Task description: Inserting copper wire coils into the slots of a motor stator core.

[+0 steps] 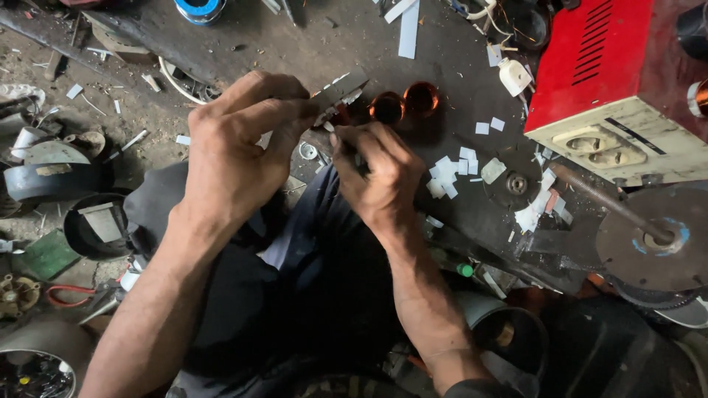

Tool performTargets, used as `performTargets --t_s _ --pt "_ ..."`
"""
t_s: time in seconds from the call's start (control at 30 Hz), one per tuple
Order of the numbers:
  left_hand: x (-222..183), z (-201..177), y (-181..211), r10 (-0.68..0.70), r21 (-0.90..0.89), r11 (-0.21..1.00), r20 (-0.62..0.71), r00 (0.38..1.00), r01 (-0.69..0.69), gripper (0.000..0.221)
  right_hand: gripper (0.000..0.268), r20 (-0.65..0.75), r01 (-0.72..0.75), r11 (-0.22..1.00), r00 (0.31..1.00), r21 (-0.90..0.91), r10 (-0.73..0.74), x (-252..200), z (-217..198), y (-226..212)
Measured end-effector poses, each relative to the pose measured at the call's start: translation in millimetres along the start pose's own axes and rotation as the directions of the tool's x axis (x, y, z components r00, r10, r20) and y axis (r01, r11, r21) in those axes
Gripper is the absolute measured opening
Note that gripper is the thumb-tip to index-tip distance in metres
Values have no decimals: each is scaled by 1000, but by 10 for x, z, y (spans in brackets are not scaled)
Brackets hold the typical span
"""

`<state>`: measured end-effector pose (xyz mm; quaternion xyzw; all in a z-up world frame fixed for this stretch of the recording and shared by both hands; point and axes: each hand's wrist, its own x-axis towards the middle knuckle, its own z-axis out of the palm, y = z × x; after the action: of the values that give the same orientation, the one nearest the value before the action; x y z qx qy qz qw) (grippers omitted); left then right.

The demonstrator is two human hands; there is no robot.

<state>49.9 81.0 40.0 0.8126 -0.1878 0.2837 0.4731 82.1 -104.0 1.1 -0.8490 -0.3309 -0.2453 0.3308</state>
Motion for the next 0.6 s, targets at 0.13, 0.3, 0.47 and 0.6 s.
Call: performTargets --t_s 0.13,0.3,0.47,0.6 --pt "10 12 6 2 -26 1000 -6 1000 -2 9 2 24 -11 1000 1000 29 11 11 -11 12" --pt "-5 13 -4 -5 -15 1000 0 1000 5 12 5 61 -38 998 998 52 35 55 -49 15" --pt "4 5 3 -6 -17 1000 -3 1000 6 12 6 49 -52 994 998 96 48 72 -23 24" --pt "5 2 14 -11 -30 999 -2 1000 11 12 3 42 -44 995 998 89 41 66 -12 51"
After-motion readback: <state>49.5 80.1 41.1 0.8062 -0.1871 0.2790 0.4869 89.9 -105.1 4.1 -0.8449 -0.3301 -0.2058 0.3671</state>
